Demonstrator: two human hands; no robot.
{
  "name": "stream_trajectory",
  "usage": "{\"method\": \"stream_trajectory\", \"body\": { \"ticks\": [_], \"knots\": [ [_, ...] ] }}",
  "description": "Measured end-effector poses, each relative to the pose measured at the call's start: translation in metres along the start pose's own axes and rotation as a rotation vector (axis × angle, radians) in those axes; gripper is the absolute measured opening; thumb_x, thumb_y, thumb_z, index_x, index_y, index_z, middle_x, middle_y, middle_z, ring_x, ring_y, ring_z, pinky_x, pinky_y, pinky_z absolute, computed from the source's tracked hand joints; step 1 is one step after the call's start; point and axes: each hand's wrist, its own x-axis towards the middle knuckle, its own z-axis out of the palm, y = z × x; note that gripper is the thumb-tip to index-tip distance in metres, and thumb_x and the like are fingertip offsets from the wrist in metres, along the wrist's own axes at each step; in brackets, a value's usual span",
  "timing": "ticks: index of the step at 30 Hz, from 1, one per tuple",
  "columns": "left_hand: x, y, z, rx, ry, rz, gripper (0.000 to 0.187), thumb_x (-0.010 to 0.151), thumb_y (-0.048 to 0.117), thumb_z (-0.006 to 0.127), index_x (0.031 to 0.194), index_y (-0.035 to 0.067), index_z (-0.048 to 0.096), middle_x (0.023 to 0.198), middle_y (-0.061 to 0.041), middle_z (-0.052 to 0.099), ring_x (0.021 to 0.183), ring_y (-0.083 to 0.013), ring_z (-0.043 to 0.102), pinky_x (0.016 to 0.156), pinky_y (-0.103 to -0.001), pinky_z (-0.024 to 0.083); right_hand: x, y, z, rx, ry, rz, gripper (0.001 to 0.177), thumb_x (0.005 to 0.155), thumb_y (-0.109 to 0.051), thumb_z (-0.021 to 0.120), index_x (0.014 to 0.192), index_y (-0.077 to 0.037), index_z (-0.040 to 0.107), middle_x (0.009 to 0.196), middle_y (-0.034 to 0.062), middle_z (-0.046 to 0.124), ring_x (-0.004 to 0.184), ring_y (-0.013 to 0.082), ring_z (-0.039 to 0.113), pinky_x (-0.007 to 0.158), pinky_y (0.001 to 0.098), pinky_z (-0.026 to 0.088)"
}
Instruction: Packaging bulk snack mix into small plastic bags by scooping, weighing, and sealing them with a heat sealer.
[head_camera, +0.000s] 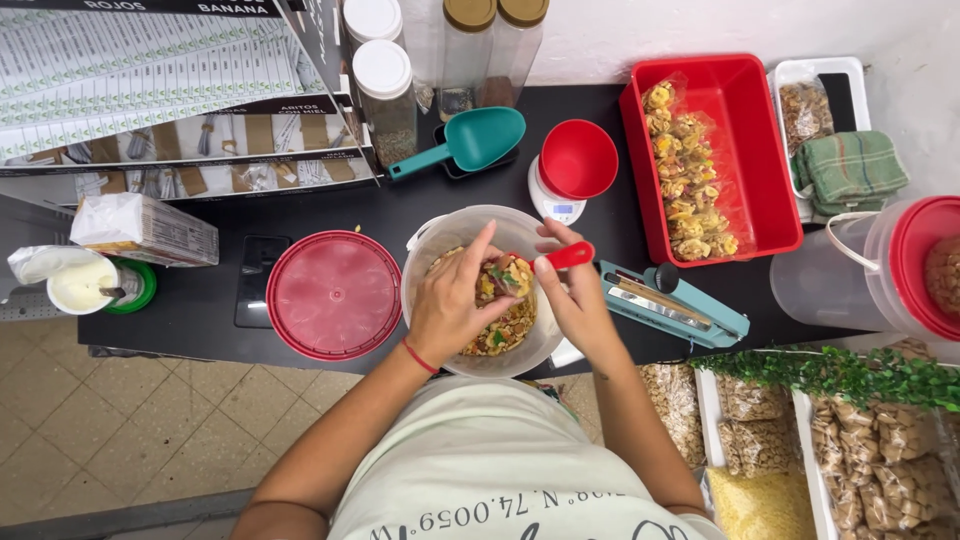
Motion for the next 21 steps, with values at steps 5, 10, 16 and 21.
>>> {"method": "stream_trajectory", "body": {
  "ticks": [5,10,16,21],
  "knots": [
    [-0.002,-0.002,0.007,0.08,0.062,0.066,0.098,0.069,0.025,0.087,0.148,0.002,0.033,0.118,-0.01,0.063,0.108,-0.0287,0.061,0.094,-0.043,0.048,0.005,-0.014,0.006,0.085,-0.076,-0.017,0.04,0.102,-0.022,0.045,0.135,-0.001,0.051,0.119,0.0149,0.065,0.108,0.0242,0.064,0.082,0.0372,0.057],
    [0.01,-0.006,-0.019,-0.145,-0.198,-0.044,0.114,0.062,0.035,0.091,0.15,0.002,0.027,0.147,-0.022,0.039,0.136,-0.0408,0.036,0.113,-0.055,0.029,0.019,-0.053,-0.012,-0.133,-0.255,-0.239,0.03,0.098,-0.014,0.052,0.122,0.001,0.063,0.11,0.0181,0.069,0.104,0.0346,0.068,0.081,0.0438,0.057],
    [0.005,-0.033,-0.03,-0.248,-0.472,0.04,0.089,0.068,0.038,0.087,0.138,-0.001,0.048,0.131,-0.021,0.059,0.127,-0.0403,0.05,0.108,-0.054,0.035,0.035,-0.105,-0.028,-0.105,-0.61,-0.387,0.025,0.097,-0.009,0.051,0.113,0.005,0.064,0.108,0.0254,0.069,0.104,0.0407,0.067,0.088,0.0515,0.053],
    [0.01,-0.019,-0.044,-0.505,-0.502,-0.143,0.06,0.069,0.026,0.087,0.12,0.004,0.065,0.108,-0.018,0.072,0.106,-0.0375,0.067,0.093,-0.048,0.051,0.041,-0.119,-0.035,-0.137,-0.664,-0.421,0.025,0.096,-0.011,0.051,0.114,0.002,0.065,0.109,0.0233,0.069,0.101,0.0393,0.069,0.086,0.0498,0.054]
  ]
}}
